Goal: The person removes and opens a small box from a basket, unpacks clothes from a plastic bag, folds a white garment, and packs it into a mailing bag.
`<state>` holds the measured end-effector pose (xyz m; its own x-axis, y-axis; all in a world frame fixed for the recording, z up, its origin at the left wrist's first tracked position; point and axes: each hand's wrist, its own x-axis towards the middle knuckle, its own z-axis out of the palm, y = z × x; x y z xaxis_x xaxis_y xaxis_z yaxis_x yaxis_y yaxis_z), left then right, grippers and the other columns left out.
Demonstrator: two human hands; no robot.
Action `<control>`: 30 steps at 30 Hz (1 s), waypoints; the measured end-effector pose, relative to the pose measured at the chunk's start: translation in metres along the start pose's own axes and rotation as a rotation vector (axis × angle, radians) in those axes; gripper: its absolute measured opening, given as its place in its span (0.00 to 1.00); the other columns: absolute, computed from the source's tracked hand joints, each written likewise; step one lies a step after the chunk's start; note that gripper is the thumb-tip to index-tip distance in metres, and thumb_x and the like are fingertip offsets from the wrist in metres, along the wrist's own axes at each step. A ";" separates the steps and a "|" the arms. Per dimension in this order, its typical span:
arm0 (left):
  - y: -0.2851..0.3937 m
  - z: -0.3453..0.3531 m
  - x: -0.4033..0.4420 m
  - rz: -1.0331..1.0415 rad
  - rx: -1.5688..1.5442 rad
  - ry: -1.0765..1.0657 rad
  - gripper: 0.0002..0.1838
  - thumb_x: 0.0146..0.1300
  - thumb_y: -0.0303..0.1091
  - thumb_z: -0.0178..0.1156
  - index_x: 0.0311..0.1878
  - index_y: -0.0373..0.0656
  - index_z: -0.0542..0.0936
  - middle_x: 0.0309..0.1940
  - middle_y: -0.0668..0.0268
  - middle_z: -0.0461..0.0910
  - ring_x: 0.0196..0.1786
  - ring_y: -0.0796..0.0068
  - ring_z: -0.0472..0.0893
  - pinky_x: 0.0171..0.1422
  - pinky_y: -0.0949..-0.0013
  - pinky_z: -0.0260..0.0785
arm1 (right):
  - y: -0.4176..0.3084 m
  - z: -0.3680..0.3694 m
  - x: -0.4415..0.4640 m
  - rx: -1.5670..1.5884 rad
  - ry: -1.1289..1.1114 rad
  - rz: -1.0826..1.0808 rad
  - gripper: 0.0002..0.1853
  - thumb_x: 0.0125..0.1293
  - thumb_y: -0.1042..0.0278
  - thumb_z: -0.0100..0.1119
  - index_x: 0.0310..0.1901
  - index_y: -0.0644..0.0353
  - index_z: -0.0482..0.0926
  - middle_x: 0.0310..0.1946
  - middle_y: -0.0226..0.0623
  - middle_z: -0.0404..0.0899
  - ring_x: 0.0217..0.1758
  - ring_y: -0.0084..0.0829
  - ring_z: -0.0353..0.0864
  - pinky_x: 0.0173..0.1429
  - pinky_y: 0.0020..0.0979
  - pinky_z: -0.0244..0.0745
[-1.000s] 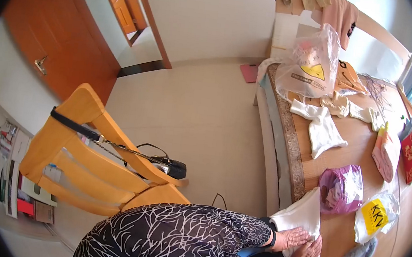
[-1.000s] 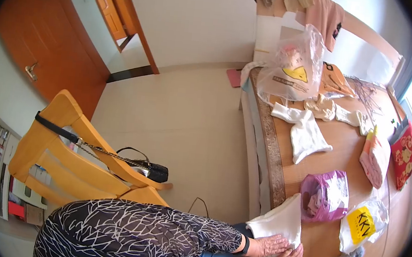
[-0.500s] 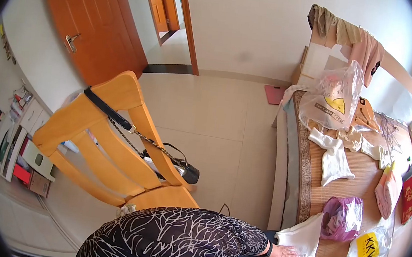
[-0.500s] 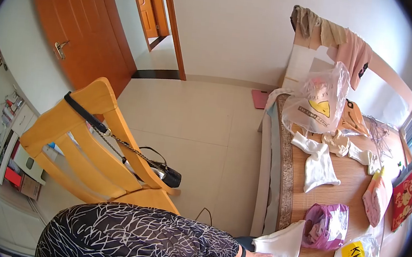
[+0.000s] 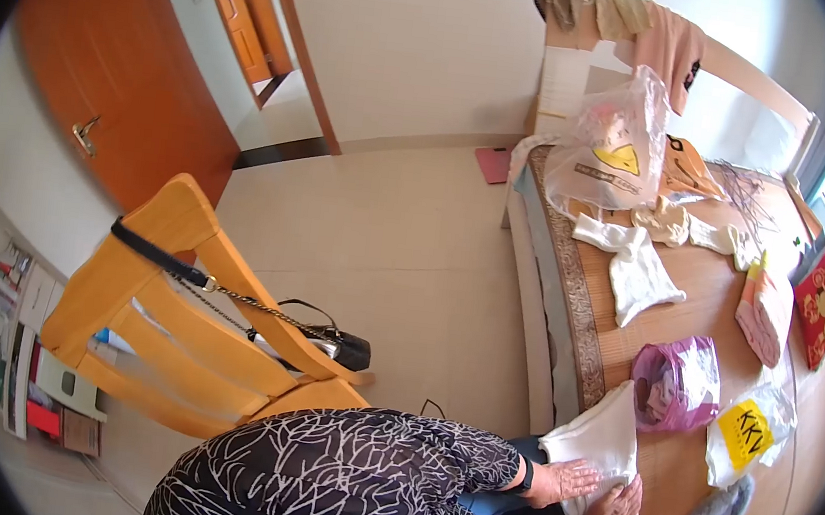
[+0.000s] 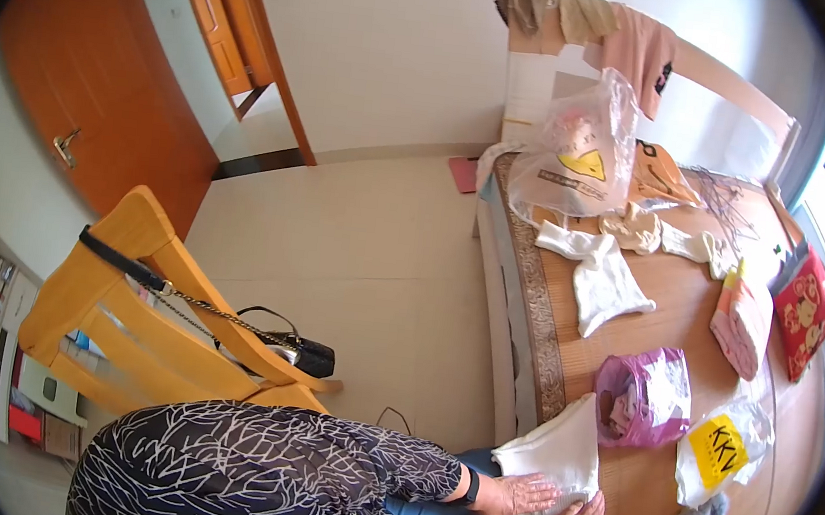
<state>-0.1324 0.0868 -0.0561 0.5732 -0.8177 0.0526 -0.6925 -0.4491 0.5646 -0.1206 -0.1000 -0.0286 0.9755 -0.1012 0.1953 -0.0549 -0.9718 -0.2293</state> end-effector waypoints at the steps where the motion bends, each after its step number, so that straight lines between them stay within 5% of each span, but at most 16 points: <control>1: -0.001 0.004 0.000 -0.011 0.003 0.003 0.54 0.41 0.33 0.60 0.72 0.35 0.43 0.74 0.48 0.37 0.77 0.55 0.38 0.77 0.48 0.27 | 0.000 0.001 0.000 -0.001 0.007 0.004 0.24 0.67 0.62 0.41 0.63 0.61 0.66 0.62 0.44 0.68 0.66 0.40 0.63 0.69 0.40 0.52; 6: -0.035 0.068 0.013 0.267 -0.010 0.545 0.48 0.48 0.32 0.58 0.72 0.35 0.47 0.74 0.47 0.40 0.77 0.53 0.39 0.78 0.52 0.29 | 0.000 0.006 0.001 -0.039 0.061 -0.010 0.22 0.67 0.61 0.42 0.60 0.58 0.70 0.59 0.41 0.72 0.63 0.41 0.68 0.68 0.40 0.56; 8: -0.019 0.039 -0.003 0.191 -0.065 0.393 0.43 0.51 0.33 0.54 0.70 0.30 0.49 0.73 0.45 0.42 0.76 0.50 0.41 0.77 0.51 0.31 | -0.015 -0.010 0.002 0.083 0.029 0.052 0.20 0.67 0.61 0.44 0.57 0.57 0.73 0.56 0.40 0.74 0.61 0.39 0.70 0.66 0.39 0.59; 13: 0.017 -0.031 -0.006 -0.092 0.069 -0.133 0.49 0.46 0.35 0.60 0.72 0.35 0.47 0.74 0.52 0.41 0.77 0.57 0.38 0.77 0.52 0.25 | -0.010 -0.008 0.000 -0.029 0.056 -0.007 0.23 0.62 0.63 0.49 0.59 0.57 0.68 0.59 0.37 0.70 0.65 0.37 0.65 0.70 0.38 0.54; 19: 0.019 -0.046 -0.006 -0.065 -0.011 -0.078 0.45 0.51 0.41 0.62 0.70 0.34 0.53 0.71 0.46 0.49 0.74 0.52 0.48 0.77 0.53 0.37 | -0.006 -0.005 -0.001 -0.009 0.086 -0.030 0.24 0.61 0.63 0.50 0.60 0.56 0.68 0.59 0.36 0.70 0.64 0.37 0.65 0.70 0.39 0.54; 22: 0.003 -0.041 -0.002 -0.127 -0.176 0.202 0.39 0.54 0.40 0.61 0.67 0.34 0.60 0.68 0.45 0.56 0.72 0.50 0.54 0.76 0.56 0.44 | -0.002 0.000 -0.001 -0.012 0.061 -0.007 0.24 0.62 0.61 0.49 0.60 0.56 0.68 0.59 0.38 0.70 0.65 0.37 0.64 0.70 0.39 0.53; 26: -0.036 -0.067 -0.006 -0.514 -0.125 0.633 0.35 0.51 0.42 0.65 0.60 0.34 0.67 0.62 0.47 0.63 0.66 0.49 0.62 0.72 0.59 0.53 | -0.003 0.000 0.002 -0.017 0.059 -0.022 0.24 0.63 0.60 0.46 0.61 0.57 0.67 0.59 0.40 0.70 0.65 0.38 0.64 0.70 0.39 0.52; 30: -0.069 -0.072 -0.014 -0.785 -0.441 0.567 0.37 0.42 0.46 0.71 0.52 0.35 0.70 0.56 0.47 0.65 0.61 0.52 0.66 0.67 0.61 0.59 | -0.006 -0.007 -0.001 -0.011 0.035 0.007 0.24 0.63 0.61 0.45 0.61 0.57 0.67 0.60 0.40 0.69 0.66 0.38 0.63 0.71 0.39 0.51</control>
<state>-0.0616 0.1550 -0.0363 0.9894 -0.0168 -0.1441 0.1150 -0.5151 0.8494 -0.1229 -0.0951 -0.0207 0.9671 -0.1155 0.2268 -0.0646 -0.9732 -0.2205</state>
